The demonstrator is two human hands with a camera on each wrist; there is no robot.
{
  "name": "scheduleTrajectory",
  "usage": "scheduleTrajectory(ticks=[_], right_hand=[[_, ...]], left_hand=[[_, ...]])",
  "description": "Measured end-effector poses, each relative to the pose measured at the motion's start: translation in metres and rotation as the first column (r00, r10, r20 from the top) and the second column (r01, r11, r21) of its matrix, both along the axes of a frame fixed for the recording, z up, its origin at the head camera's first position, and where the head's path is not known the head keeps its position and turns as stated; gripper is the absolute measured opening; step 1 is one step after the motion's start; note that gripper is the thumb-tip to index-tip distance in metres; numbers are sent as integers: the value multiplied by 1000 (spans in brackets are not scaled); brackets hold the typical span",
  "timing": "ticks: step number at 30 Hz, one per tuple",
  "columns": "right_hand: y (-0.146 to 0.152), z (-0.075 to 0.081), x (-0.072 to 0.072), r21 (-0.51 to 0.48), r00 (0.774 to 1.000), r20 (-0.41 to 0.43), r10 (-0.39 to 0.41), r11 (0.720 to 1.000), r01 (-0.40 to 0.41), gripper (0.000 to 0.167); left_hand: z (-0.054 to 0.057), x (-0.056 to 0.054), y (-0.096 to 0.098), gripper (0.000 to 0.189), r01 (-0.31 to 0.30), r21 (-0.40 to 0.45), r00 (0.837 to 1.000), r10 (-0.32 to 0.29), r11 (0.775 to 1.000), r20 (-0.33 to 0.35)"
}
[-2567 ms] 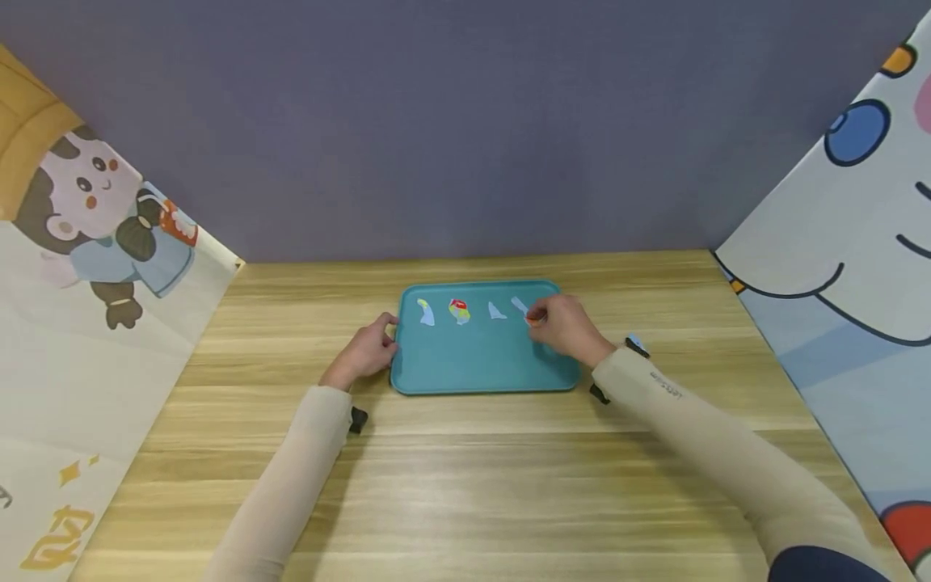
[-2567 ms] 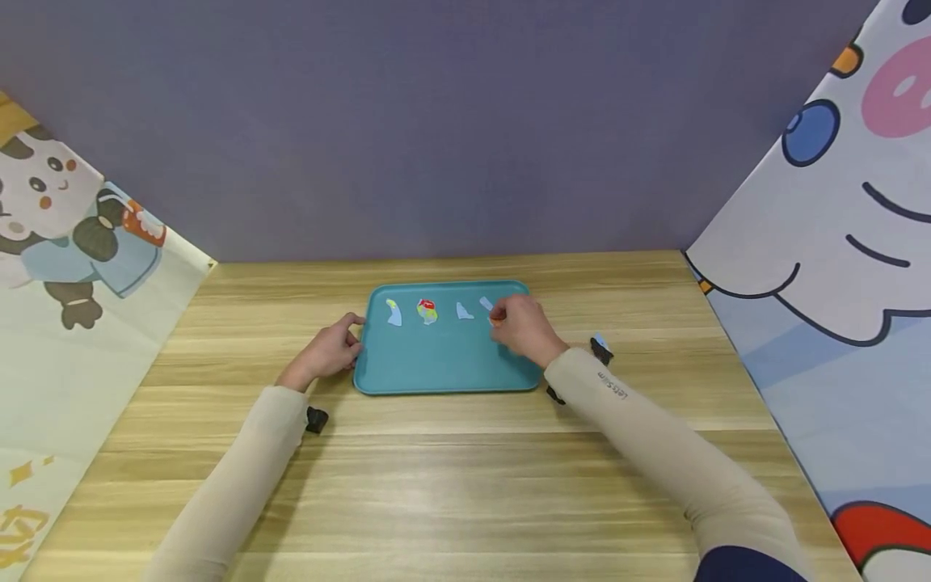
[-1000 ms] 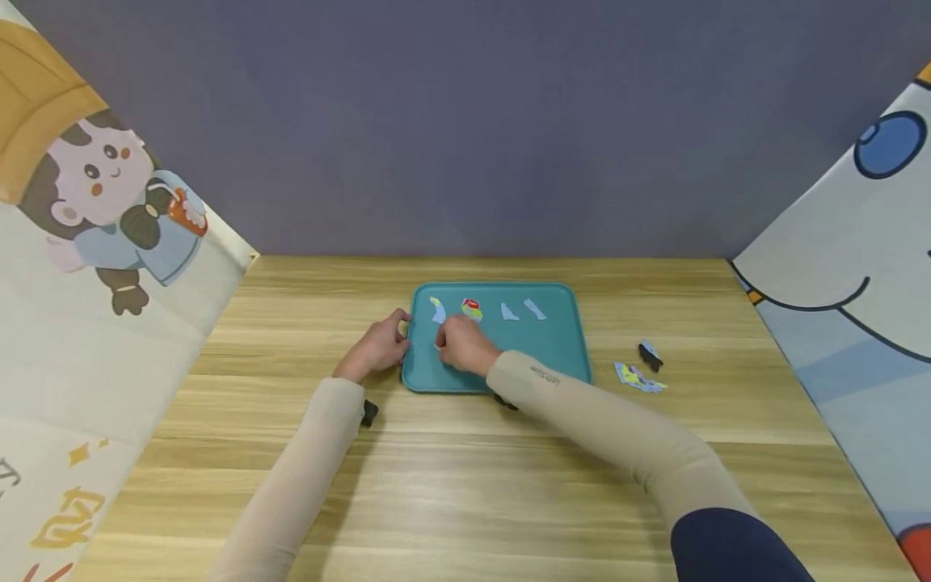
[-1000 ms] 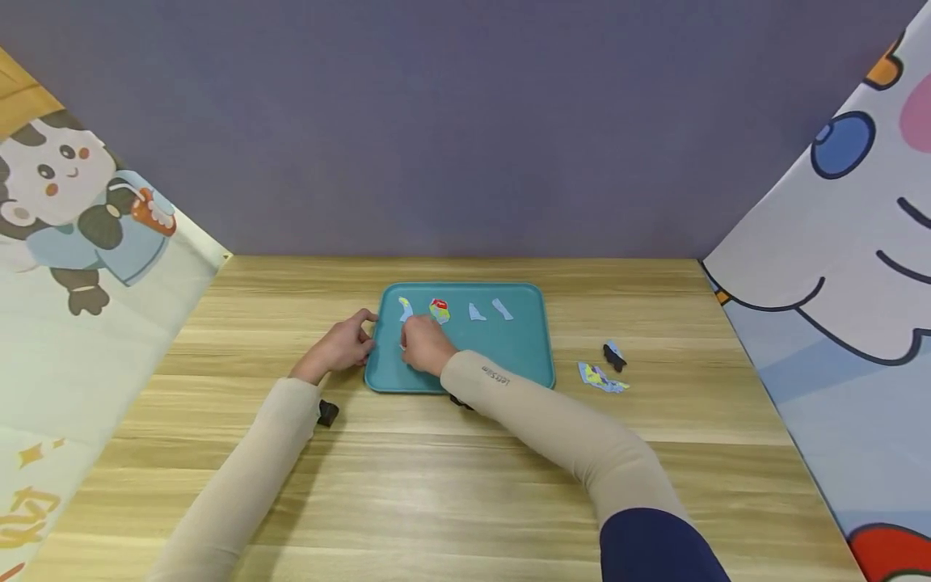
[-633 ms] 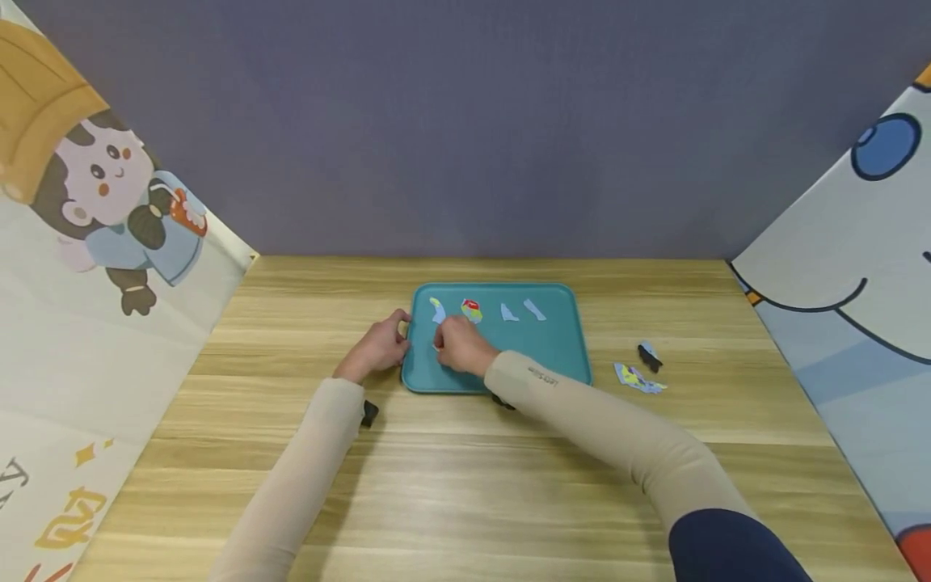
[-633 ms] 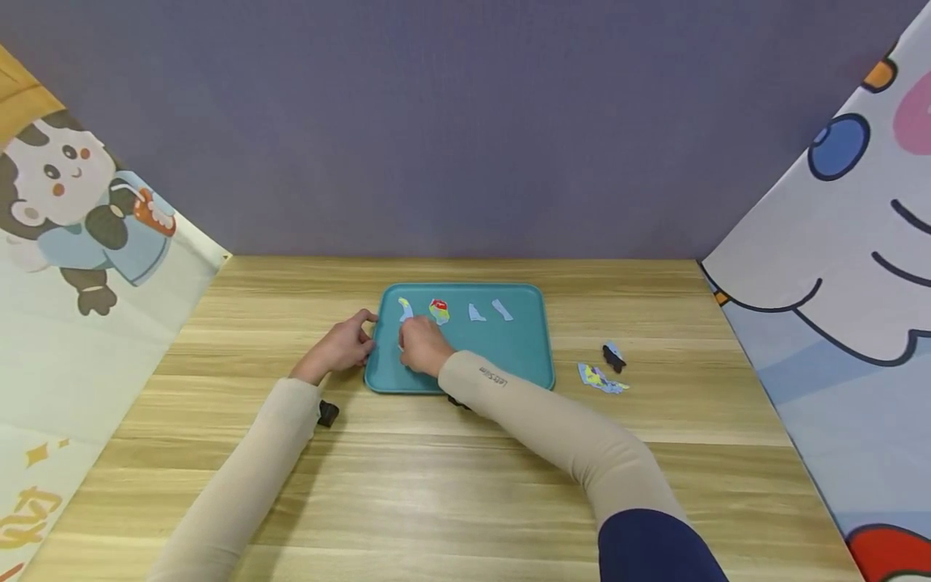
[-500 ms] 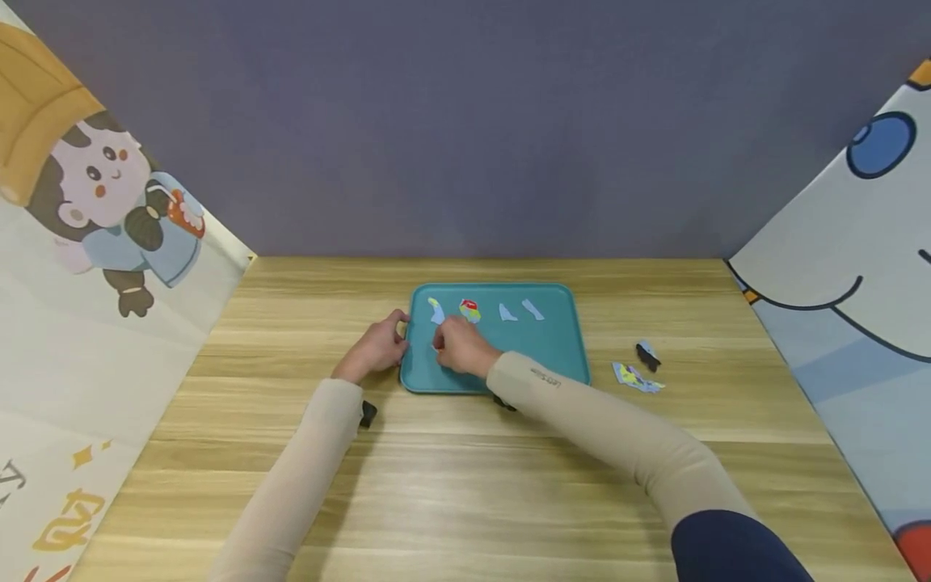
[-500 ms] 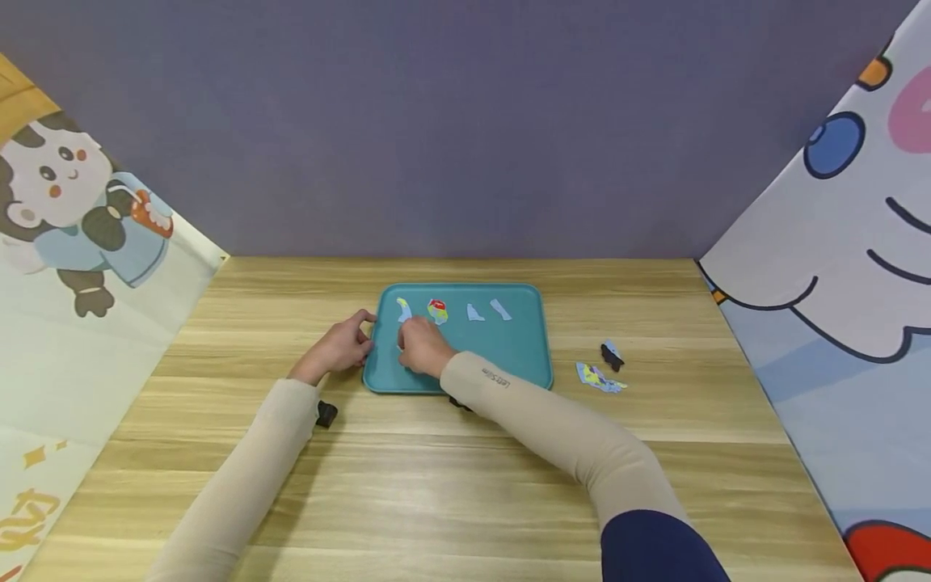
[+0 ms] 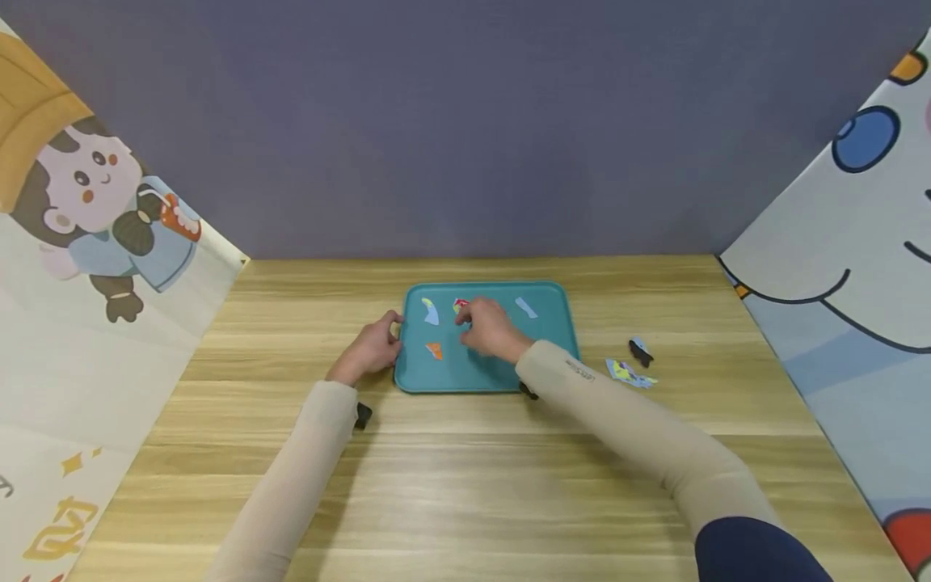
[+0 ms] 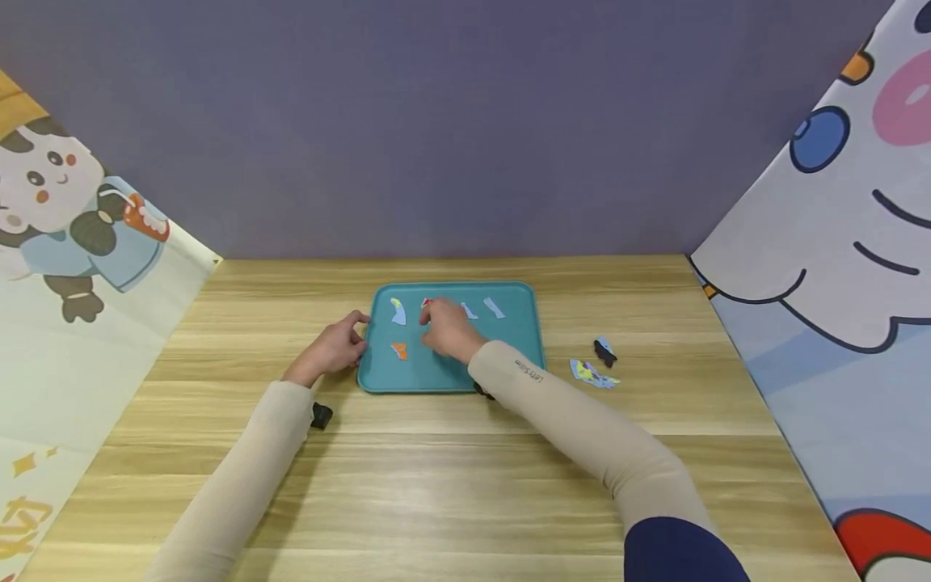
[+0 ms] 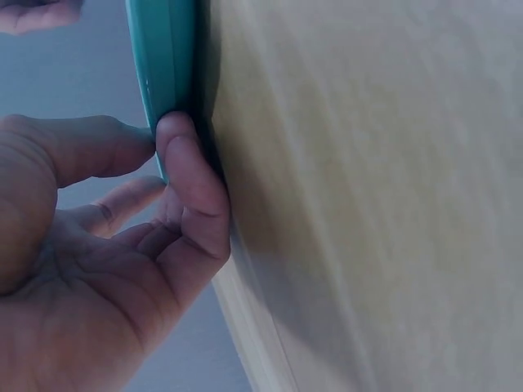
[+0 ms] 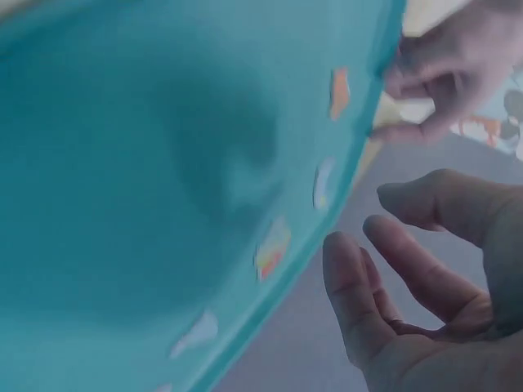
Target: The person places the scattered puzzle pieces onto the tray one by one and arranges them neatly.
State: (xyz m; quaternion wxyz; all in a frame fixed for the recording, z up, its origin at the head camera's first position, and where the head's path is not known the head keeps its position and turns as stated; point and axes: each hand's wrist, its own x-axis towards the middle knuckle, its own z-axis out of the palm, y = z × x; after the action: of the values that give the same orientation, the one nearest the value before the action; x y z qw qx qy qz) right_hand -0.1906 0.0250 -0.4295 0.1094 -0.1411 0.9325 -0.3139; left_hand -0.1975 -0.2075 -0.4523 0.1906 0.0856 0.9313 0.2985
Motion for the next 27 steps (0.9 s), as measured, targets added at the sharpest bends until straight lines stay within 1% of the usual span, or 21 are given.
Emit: scheduleTrajectory(ticks=[3,6,10,16,23,27], right_hand=[[16,6,-1,-12,999,-9,-32,999,32,28],[32,8,-3,-7,999,-18,-37,999,36,28],[58,9,-3,-12,999,-5,-37,999,37,30],[99,15,-1,-2,997,20,-75,997,75,33],[134,11,0,-3,993,18,-118,993,118,35],[147,8,2,-4,993,9,-120,993,120,35]], left_hand=[[1,1,0,46,0,0,1000,0,1000,3],[2,2,0,46,-3,-1,1000,3,1000,7],[1,2,0,46,-2,-1,1000,2,1000,9],[2,3,0,46,-1,-8,1000,1,1000,0],[3,4,1,46,-4,-7,1000,4,1000,7],[3,5,1,45,0,-7,1000,0,1000,4]])
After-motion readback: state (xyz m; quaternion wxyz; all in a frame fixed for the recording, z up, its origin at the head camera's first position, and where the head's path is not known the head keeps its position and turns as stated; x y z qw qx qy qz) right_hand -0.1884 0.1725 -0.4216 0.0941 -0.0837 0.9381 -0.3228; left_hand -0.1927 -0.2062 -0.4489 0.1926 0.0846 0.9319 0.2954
